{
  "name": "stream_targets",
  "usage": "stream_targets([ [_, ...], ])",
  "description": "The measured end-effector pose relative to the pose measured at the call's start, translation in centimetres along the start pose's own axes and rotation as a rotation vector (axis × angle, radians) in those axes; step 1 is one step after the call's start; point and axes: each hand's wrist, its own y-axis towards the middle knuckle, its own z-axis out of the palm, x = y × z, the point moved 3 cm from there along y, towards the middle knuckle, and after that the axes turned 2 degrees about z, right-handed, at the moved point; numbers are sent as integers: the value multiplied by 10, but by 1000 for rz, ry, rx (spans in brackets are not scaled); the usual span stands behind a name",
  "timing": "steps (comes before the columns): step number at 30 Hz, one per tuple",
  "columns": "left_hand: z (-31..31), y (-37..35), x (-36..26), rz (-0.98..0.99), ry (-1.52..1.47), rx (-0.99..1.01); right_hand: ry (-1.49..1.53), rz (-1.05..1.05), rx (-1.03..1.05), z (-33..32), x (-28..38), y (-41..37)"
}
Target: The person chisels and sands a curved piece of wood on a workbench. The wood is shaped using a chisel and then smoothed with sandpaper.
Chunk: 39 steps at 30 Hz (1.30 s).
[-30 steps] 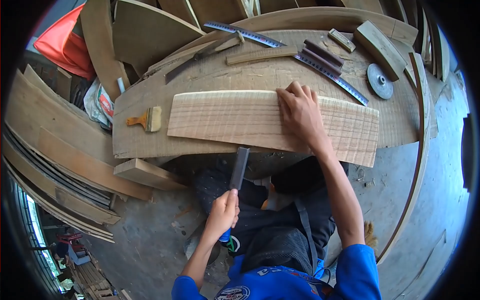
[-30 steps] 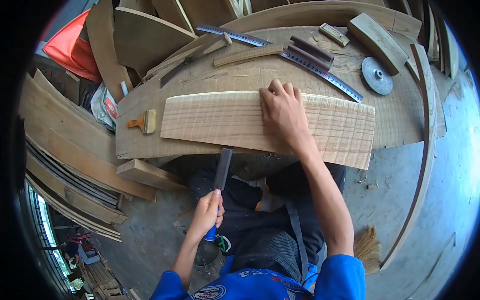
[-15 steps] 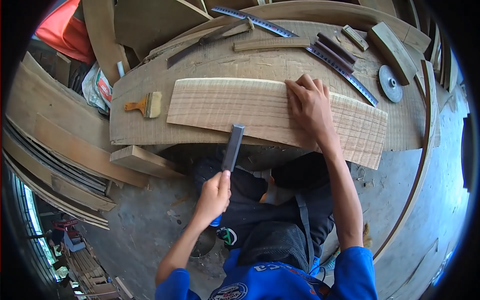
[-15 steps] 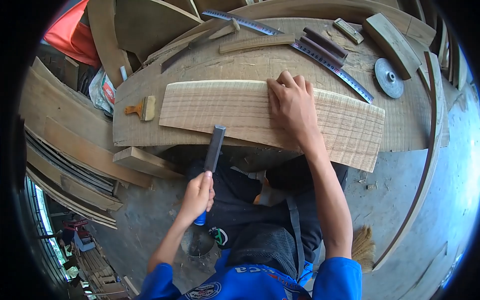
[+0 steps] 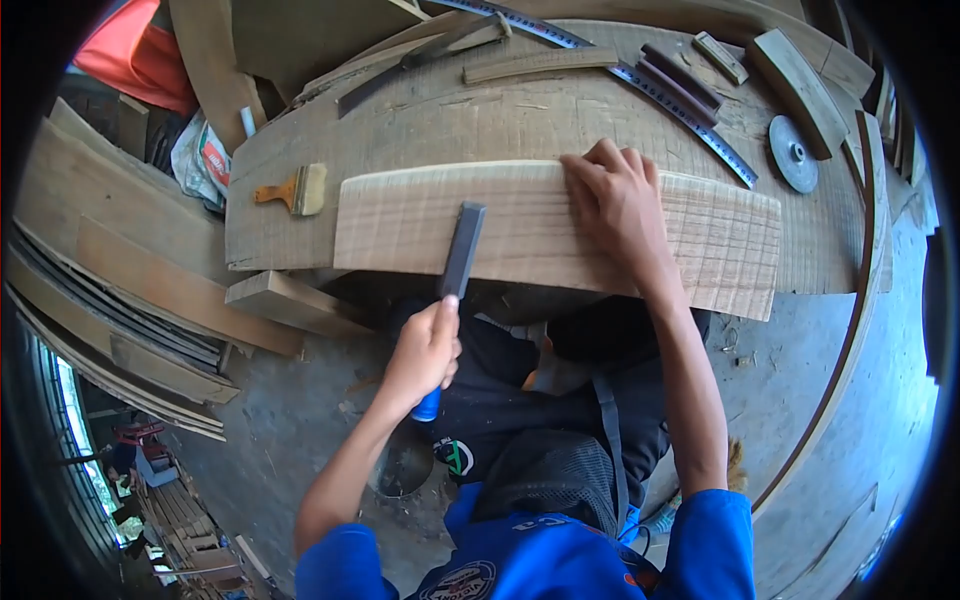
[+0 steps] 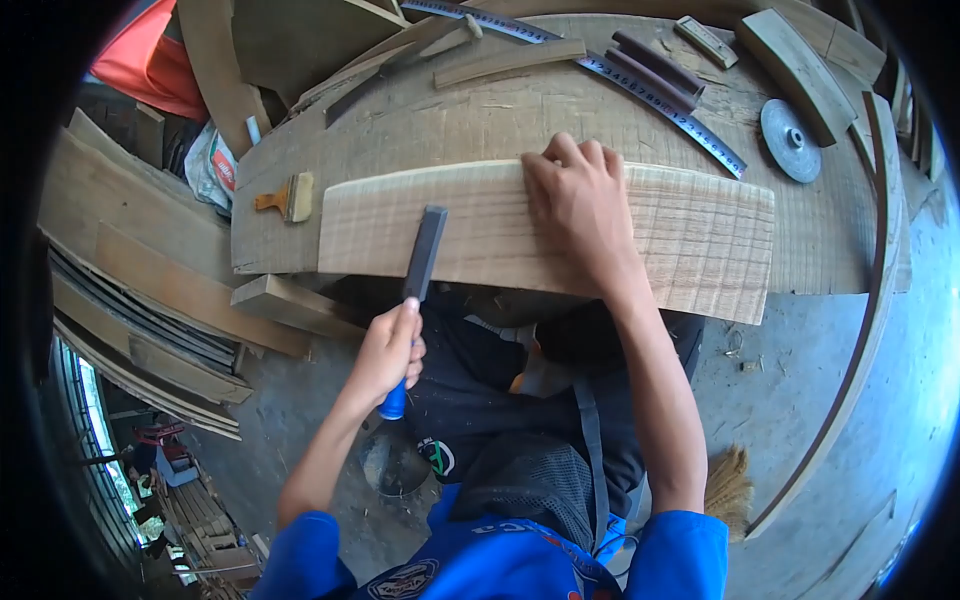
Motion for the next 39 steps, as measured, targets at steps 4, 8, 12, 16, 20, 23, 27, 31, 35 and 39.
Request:
stream_targets([
  [4,14,-1,8,21,-92,-48,-50,28,-80,0,-2,-1],
  [8,0,-36,35,-23,-31,17,-28,40,-89,-3,-3,-2],
  [12,-38,-37,36,12,196,12,-22,-13,-39,-3,-2,-1],
  [16,-74,-35,2,400,791,-163,-7,-4,-23,-4,-3,0],
  [20,-117,-17,-24,431,1009,-280,96,-34,16,-12,-10,-2],
  [23,-149,6,-33,421,1301,-338,21,-70,-41,-50,-22,-24],
  [27,-164,29,-48,274,1316,-224,-376,124,207,-73,-68,-49],
  [31,-146,45,-67,336,1307,-114,-349,135,229,-71,-70,-56],
  [35,-141,40,-84,301,1423,-108,-335,121,234,-72,-68,-53],
  [39,-165,60,-66,321,1386,-75,-369,68,211,-69,-69,-50],
])
